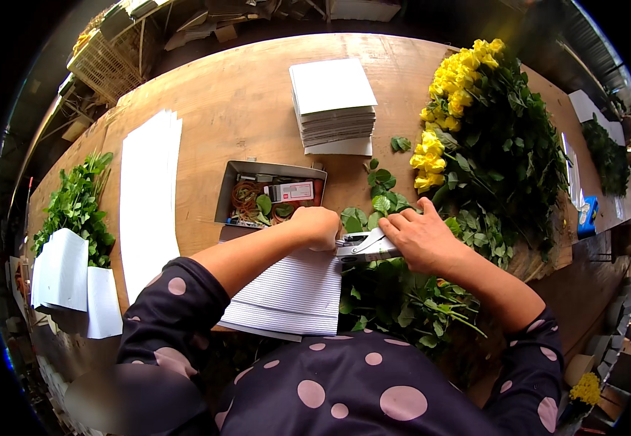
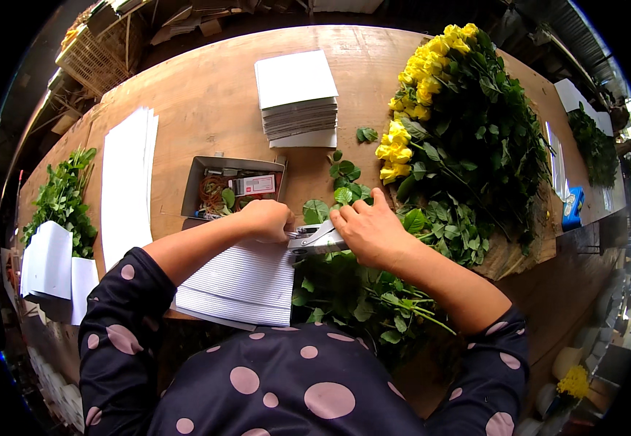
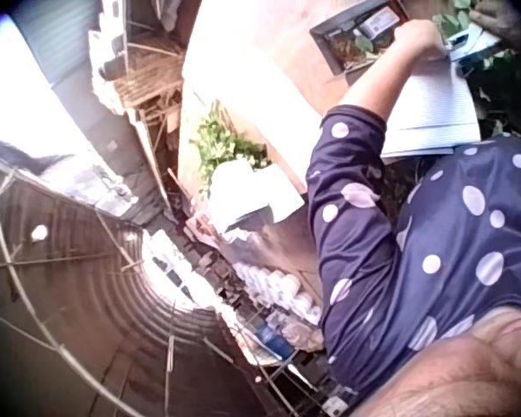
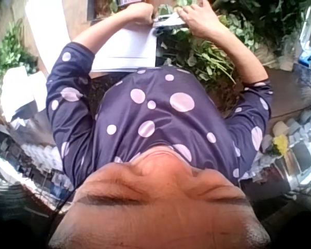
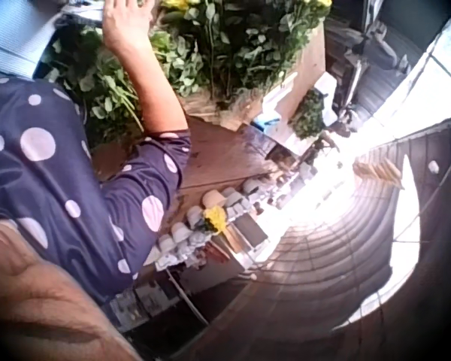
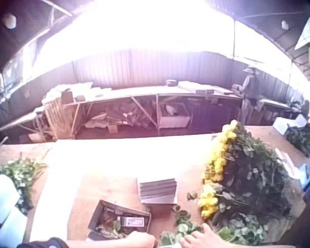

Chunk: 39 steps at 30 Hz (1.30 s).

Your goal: The person arranges yellow roses and green leaves into white boxes on a wooden table. They use a stapler to secure the box flaps and handle the flowers and leaves by hand throughout the process.

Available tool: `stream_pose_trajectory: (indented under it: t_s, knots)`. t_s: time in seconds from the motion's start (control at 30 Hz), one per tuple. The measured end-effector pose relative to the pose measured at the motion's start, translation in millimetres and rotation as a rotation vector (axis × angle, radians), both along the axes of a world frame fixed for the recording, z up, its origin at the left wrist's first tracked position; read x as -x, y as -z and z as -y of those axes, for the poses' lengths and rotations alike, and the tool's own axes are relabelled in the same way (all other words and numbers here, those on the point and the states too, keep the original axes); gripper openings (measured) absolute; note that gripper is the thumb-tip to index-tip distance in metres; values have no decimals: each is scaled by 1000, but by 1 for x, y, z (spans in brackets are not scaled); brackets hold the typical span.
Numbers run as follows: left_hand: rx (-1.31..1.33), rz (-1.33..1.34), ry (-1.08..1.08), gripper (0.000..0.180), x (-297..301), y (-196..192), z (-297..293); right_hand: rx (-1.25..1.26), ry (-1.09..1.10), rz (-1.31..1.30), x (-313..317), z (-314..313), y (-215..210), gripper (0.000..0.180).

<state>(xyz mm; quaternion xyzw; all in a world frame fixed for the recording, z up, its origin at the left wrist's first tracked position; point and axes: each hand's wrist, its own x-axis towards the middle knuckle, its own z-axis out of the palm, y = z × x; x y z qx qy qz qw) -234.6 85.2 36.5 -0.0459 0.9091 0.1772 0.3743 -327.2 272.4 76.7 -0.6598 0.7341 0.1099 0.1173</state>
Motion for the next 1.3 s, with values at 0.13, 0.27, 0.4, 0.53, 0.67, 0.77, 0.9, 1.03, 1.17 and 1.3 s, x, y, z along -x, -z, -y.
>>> stream_pose_trajectory:
  t_s: [0.13, 0.27, 0.4, 0.53, 0.67, 0.77, 0.9, 1.03, 1.17, 1.3]
  knots:
    - [-92, 103, 21, 38, 0, -10, 9, -32, 5, 15, 2, 1, 1, 47]
    - [38, 8, 71, 41, -11, 0, 7, -69, -28, 23, 5, 5, -1, 48]
    - [80, -45, 34, 35, -11, 3, 2, -7, -106, 7, 7, 9, 4, 48]
    - [119, -36, -30, 30, -14, 10, 5, 22, -209, -1, 8, 22, 8, 46]
    - [67, -58, -38, 31, -12, 10, 4, -104, -239, 0, 8, 37, 0, 45]
    - [81, -49, -33, 31, -12, 10, 4, -56, -261, -8, 9, 34, 7, 36]
    - [71, 15, -44, 30, -8, 8, 5, 85, -208, 60, 14, 29, 24, 20]
    - [70, 9, -12, 33, -6, 19, 5, 199, -192, 82, 22, 17, 45, 25]
    - [74, 94, -7, 35, -7, 18, 9, 108, -189, 123, 21, 23, 54, 25]
    - [6, 82, 90, 33, -5, 25, 13, 69, -167, 117, 19, 21, 55, 27]
